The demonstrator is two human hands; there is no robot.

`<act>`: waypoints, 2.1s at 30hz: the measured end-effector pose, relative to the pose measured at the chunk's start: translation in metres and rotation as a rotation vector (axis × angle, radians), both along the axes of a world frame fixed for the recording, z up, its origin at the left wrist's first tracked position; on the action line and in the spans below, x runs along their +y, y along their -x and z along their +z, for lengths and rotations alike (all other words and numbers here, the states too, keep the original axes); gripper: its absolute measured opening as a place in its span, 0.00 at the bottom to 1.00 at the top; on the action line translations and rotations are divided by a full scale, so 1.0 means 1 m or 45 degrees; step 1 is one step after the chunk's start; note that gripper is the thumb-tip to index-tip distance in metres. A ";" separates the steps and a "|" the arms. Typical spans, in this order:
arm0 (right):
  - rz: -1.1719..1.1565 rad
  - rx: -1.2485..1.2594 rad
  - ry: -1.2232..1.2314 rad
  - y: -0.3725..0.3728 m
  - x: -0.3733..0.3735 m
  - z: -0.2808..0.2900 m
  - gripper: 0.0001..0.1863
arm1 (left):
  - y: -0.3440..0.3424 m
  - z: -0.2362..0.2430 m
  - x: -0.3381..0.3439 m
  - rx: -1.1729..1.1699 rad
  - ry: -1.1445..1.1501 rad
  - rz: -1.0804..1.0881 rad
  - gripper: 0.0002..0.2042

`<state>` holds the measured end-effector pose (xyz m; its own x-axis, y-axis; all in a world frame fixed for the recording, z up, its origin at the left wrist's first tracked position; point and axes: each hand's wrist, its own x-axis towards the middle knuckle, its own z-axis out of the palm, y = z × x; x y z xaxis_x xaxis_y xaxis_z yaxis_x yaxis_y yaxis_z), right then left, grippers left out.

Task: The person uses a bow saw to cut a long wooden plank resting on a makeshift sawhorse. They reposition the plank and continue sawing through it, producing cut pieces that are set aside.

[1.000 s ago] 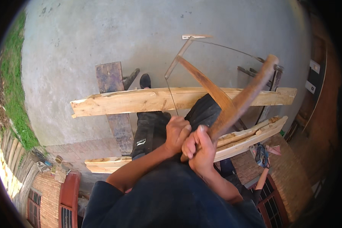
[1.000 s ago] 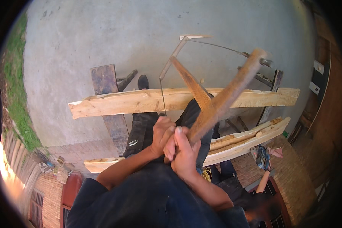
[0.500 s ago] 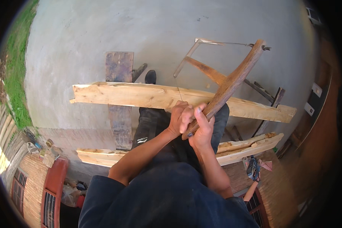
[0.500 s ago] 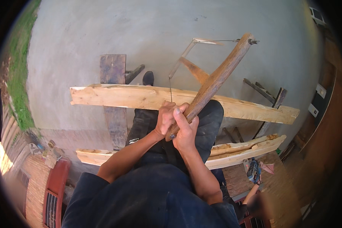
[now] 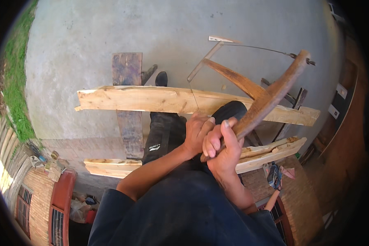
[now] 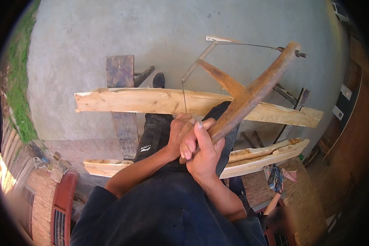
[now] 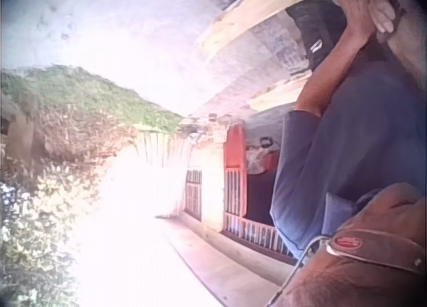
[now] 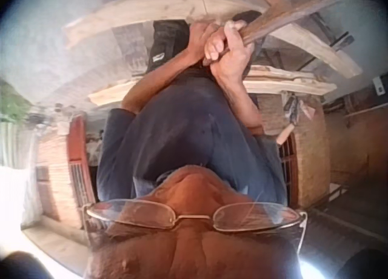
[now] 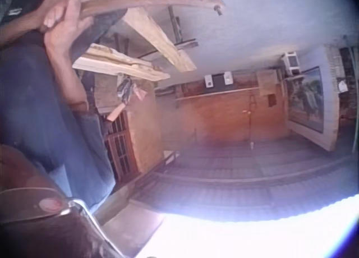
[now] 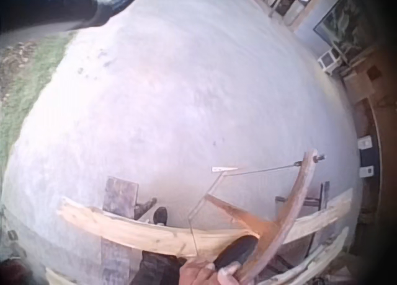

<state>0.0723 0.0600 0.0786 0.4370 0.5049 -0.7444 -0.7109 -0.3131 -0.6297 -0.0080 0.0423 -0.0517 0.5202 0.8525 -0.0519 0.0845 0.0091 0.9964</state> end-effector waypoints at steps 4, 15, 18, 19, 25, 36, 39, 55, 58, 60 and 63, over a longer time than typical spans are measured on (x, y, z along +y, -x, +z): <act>0.018 0.034 0.046 0.002 -0.001 -0.049 0.14 | 0.003 -0.048 -0.004 0.077 0.112 -0.100 0.09; -0.076 0.089 -0.027 0.004 -0.020 0.017 0.13 | 0.004 0.021 -0.005 0.061 -0.132 -0.121 0.14; -0.025 0.045 -0.009 0.004 -0.017 -0.043 0.16 | 0.008 -0.031 0.000 0.218 0.160 -0.287 0.13; -0.058 0.060 -0.015 0.004 -0.016 -0.052 0.17 | 0.007 -0.041 0.003 0.172 0.295 -0.266 0.14; -0.099 0.094 0.046 0.005 -0.032 0.029 0.10 | 0.011 0.022 -0.009 0.120 0.067 -0.216 0.17; -0.146 -0.104 0.017 0.003 -0.022 -0.072 0.16 | 0.011 -0.064 -0.008 0.271 0.317 -0.358 0.17; -0.169 0.075 -0.051 0.012 -0.035 -0.007 0.15 | 0.032 -0.012 -0.018 0.225 0.284 -0.387 0.17; -0.183 0.076 -0.002 0.017 -0.030 -0.048 0.14 | 0.046 -0.056 -0.018 0.350 0.554 -0.431 0.17; -0.180 0.077 -0.024 0.019 -0.033 -0.047 0.13 | 0.050 -0.050 -0.018 0.364 0.592 -0.437 0.17; -0.196 0.055 -0.071 0.022 -0.039 -0.057 0.13 | 0.045 -0.049 -0.018 0.352 0.611 -0.435 0.17; -0.226 0.037 -0.080 0.021 -0.041 -0.069 0.13 | 0.036 -0.053 -0.020 0.311 0.675 -0.420 0.17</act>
